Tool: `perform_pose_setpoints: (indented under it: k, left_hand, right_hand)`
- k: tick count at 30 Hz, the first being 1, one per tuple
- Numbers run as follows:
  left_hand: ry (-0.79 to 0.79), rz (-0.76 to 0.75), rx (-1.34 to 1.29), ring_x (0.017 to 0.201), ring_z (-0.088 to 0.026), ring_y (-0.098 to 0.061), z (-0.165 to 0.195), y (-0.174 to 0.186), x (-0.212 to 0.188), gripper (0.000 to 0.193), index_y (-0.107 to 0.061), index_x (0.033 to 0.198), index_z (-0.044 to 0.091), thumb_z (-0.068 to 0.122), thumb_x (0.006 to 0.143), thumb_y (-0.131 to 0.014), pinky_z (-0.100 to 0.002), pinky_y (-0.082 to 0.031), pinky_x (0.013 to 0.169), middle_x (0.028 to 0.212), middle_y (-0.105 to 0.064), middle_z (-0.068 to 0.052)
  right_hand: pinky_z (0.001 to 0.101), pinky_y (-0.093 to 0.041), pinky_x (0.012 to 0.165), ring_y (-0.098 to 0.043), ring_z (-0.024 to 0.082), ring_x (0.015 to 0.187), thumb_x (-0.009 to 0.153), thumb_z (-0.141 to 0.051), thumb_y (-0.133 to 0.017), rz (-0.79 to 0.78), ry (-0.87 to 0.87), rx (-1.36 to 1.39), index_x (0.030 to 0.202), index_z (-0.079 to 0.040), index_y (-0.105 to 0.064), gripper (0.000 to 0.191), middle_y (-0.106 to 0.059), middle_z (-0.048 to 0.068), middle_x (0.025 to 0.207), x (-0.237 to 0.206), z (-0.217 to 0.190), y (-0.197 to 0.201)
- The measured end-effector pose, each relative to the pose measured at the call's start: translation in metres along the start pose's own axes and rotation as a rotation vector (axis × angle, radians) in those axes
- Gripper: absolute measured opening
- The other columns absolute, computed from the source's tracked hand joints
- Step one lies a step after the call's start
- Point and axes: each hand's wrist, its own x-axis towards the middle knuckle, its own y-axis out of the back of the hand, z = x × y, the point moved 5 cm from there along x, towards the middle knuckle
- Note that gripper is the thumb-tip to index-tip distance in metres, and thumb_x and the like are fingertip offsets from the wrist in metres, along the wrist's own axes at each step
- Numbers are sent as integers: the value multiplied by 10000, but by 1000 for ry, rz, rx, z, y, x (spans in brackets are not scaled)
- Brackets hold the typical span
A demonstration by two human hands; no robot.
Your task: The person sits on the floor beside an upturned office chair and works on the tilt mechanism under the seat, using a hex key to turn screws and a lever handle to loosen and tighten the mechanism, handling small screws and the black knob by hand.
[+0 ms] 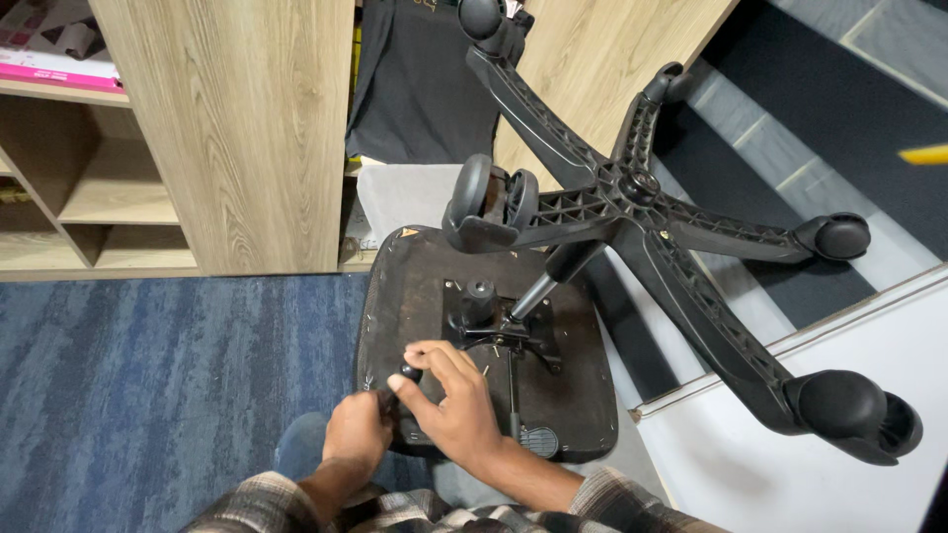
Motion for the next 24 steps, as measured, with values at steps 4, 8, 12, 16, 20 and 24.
perform_pose_setpoints:
  k: [4,8,12,16,20,24]
  left_hand:
    - [12,68,51,969,-411,-701,-8,-8,4,152,-739,964,86,150,850,-662,-518,-560,870,974,-730,-196]
    - [49,34,120,987,-402,-706,-10,-13,9,144,-742,945,71,109,851,-639,-504,-568,891,984,-737,-196]
    - [45,7,3,980,-421,-695,-7,-6,6,228,-754,1001,125,79,817,-627,-517,-556,883,959,-734,-210]
    - [-22,83,35,951,-432,-692,-6,2,4,156,-724,923,48,143,807,-682,-524,-554,859,930,-724,-220]
    - [4,68,65,952,-424,-705,-10,-5,13,145,-740,892,42,162,850,-671,-511,-567,875,922,-729,-231]
    - [-5,54,-31,946,-415,-714,-11,-10,15,144,-764,872,68,129,851,-635,-509,-573,864,916,-742,-212]
  right_hand:
    - [348,-569,926,-733,293,1096,968,-96,-714,-24,-78,181,1107,27,-644,198,-725,146,1190,-4,3,-4]
    - [357,-566,814,-731,282,924,866,-135,-814,-79,-230,14,976,9,-709,210,-705,154,981,-3,12,-6]
    - [367,-539,822,-705,289,927,833,-140,-835,-88,-174,-25,990,-1,-740,231,-712,144,954,-2,9,-3]
    - [381,-520,1008,-681,320,1174,975,-40,-660,-58,13,181,1184,31,-673,221,-690,176,1250,-6,-7,-2]
    - [380,-520,981,-692,300,1107,944,-75,-697,-89,35,102,1120,-9,-700,188,-718,129,1170,-4,-11,-3]
    - [391,-507,882,-661,300,931,852,-157,-806,-147,-153,-113,986,-54,-784,170,-680,135,926,-1,-1,-6]
